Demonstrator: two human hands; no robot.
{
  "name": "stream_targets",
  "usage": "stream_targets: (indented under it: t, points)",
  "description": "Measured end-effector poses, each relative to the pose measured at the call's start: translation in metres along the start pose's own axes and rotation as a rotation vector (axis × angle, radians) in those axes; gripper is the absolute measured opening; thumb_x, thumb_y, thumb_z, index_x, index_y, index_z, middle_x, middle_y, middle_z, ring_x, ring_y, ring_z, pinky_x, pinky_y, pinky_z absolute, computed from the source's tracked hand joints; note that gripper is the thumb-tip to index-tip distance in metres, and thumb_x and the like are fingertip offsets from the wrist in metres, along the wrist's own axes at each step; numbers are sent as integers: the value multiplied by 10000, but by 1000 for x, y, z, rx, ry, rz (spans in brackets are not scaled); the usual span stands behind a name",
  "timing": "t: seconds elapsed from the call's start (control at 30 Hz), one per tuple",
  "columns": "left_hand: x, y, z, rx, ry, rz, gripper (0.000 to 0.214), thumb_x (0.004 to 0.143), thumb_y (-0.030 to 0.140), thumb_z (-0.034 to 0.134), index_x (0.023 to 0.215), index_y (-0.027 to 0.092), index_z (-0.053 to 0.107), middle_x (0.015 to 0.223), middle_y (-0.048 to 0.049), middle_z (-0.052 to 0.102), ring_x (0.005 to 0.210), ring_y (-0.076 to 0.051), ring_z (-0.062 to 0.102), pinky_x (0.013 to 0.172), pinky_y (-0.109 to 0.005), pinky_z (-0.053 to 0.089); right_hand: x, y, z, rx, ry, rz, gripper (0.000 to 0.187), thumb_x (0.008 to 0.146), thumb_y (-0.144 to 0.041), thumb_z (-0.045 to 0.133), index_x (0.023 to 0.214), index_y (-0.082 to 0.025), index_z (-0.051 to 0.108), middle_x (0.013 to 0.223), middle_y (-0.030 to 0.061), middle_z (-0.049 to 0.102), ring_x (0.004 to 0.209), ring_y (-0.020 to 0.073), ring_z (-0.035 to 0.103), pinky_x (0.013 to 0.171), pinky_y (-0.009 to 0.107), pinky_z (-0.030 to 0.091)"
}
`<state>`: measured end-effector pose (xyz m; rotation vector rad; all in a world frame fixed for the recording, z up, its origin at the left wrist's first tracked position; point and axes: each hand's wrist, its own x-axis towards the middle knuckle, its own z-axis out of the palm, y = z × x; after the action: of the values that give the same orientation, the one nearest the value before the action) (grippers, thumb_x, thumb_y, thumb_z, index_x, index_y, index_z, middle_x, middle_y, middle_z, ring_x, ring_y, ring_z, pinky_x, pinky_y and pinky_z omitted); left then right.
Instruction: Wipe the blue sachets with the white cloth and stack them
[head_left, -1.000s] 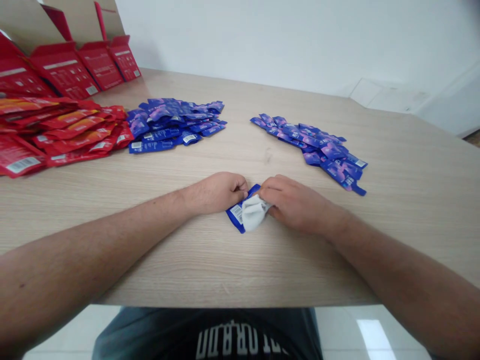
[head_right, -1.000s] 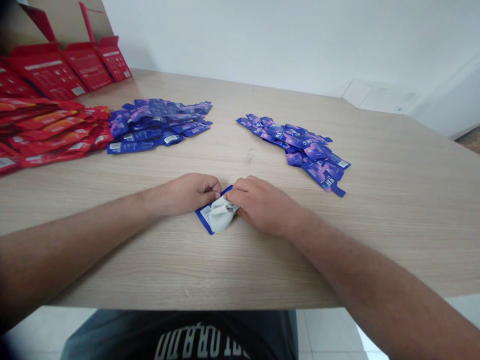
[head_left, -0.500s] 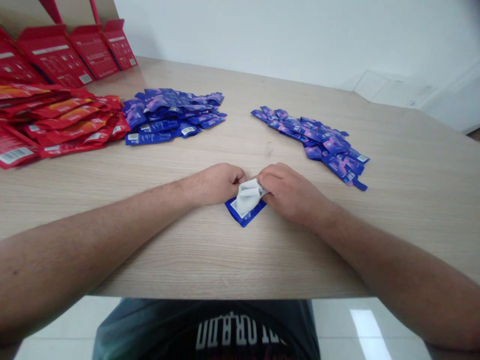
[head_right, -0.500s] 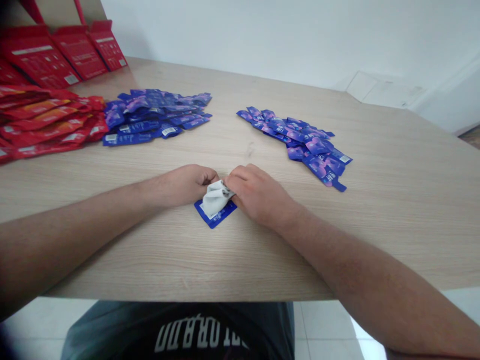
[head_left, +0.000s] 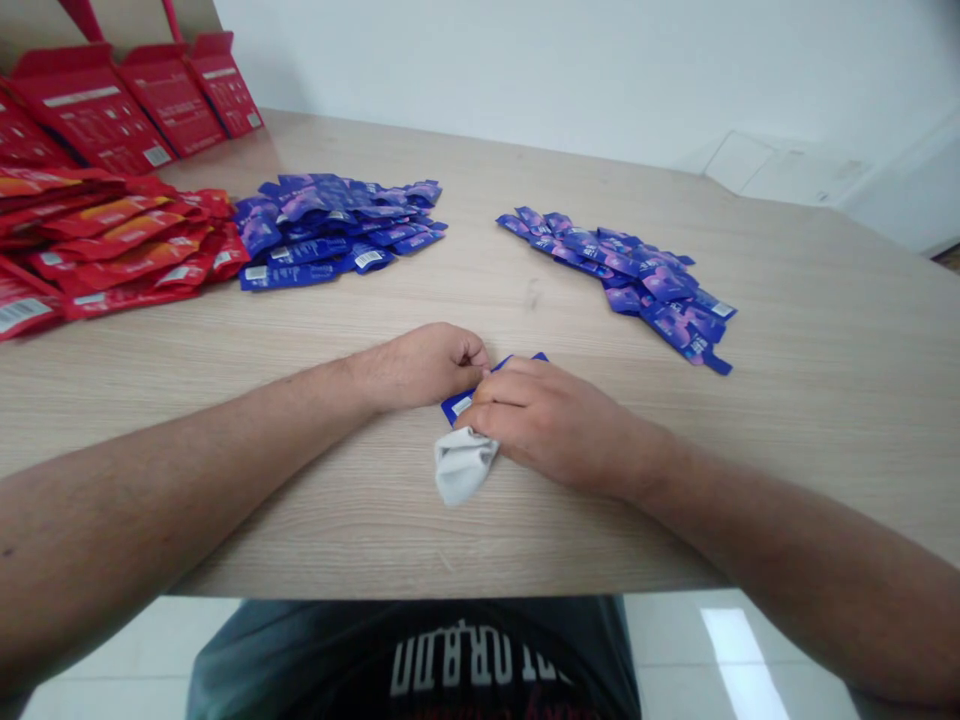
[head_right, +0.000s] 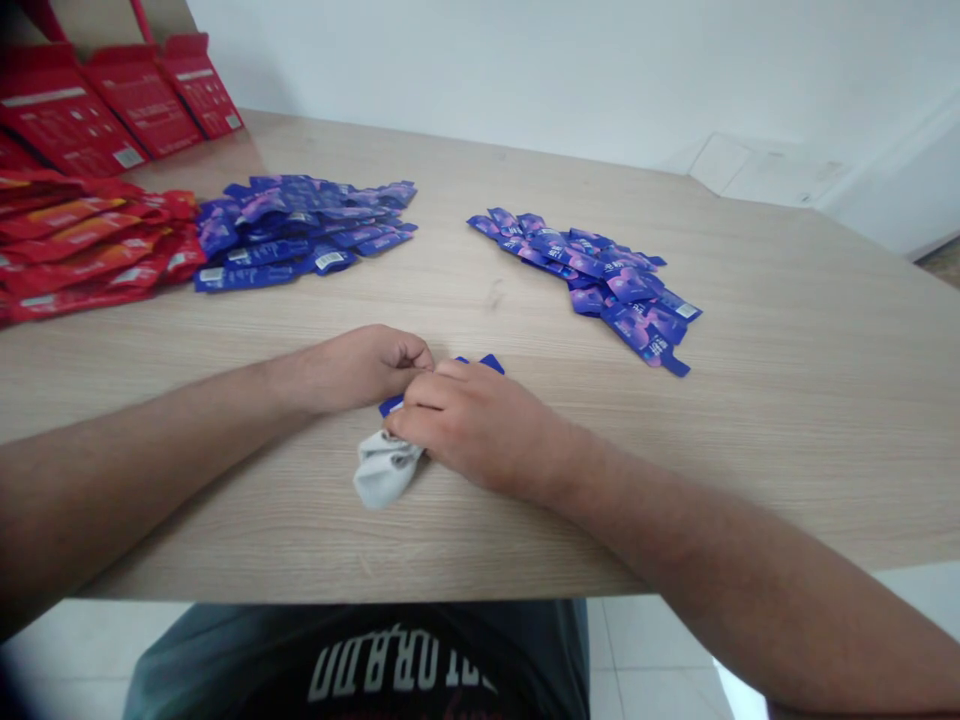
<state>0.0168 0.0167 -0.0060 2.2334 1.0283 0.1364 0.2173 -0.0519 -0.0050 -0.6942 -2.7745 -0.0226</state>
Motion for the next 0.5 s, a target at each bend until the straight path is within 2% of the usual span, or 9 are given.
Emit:
stream_targets:
  t: [0.07, 0.17, 0.2, 0.27, 0.37, 0.43, 0.5]
  points:
    - [0, 0, 0, 11, 9, -6, 218, 808, 305, 508, 848, 200, 695, 667, 43, 676, 604, -103, 572, 565, -212, 376, -2, 3, -1, 9, -23, 44, 192, 973, -201, 494, 1093, -171, 641, 1064, 89, 642, 1010, 230, 555, 932, 379, 434]
    - [-1, 2, 0, 12, 29, -33, 229, 816, 328, 503, 832, 197, 690, 651, 37, 666, 584, -107, 562, 542, -217, 364, -2, 8, -1, -7, 19, 182, 133, 935, -199, 543, 1013, -147, 638, 1019, 106, 636, 965, 241, 557, 890, 382, 450]
    - [-1, 2, 0, 9, 30, -37, 226, 815, 329, 506, 823, 196, 687, 653, 36, 668, 589, -107, 565, 545, -216, 366, -1, 7, -1, -12, 40, 192, 131, 937, -201, 541, 1003, -146, 640, 1010, 109, 637, 960, 242, 555, 887, 386, 449]
    - [-2, 3, -1, 7, 17, -24, 212, 810, 322, 515, 816, 195, 684, 663, 39, 674, 609, -107, 574, 562, -211, 374, 1, 2, 0, -10, 45, 124, 165, 962, -203, 510, 1037, -158, 649, 1032, 104, 643, 985, 240, 552, 914, 394, 437]
    - [-2, 3, -1, 24, -4, 5, 208, 807, 305, 513, 836, 200, 690, 673, 45, 678, 624, -106, 577, 587, -210, 385, 0, -1, 0, 11, -22, 10, 207, 977, -196, 485, 1109, -185, 645, 1070, 84, 647, 1033, 235, 550, 953, 390, 419]
    - [-1, 2, 0, 35, 8, 3, 222, 809, 304, 500, 847, 205, 695, 680, 43, 679, 618, -108, 574, 575, -214, 380, -3, 5, -1, 21, -45, 62, 180, 949, -183, 522, 1083, -169, 641, 1066, 92, 641, 1025, 239, 552, 941, 385, 429]
    - [-1, 2, 1, 43, 24, -17, 228, 808, 320, 504, 838, 202, 696, 676, 38, 676, 614, -112, 573, 558, -217, 371, -6, 13, -1, 17, -6, 166, 150, 919, -176, 552, 1040, -145, 635, 1032, 107, 634, 995, 243, 554, 910, 381, 442]
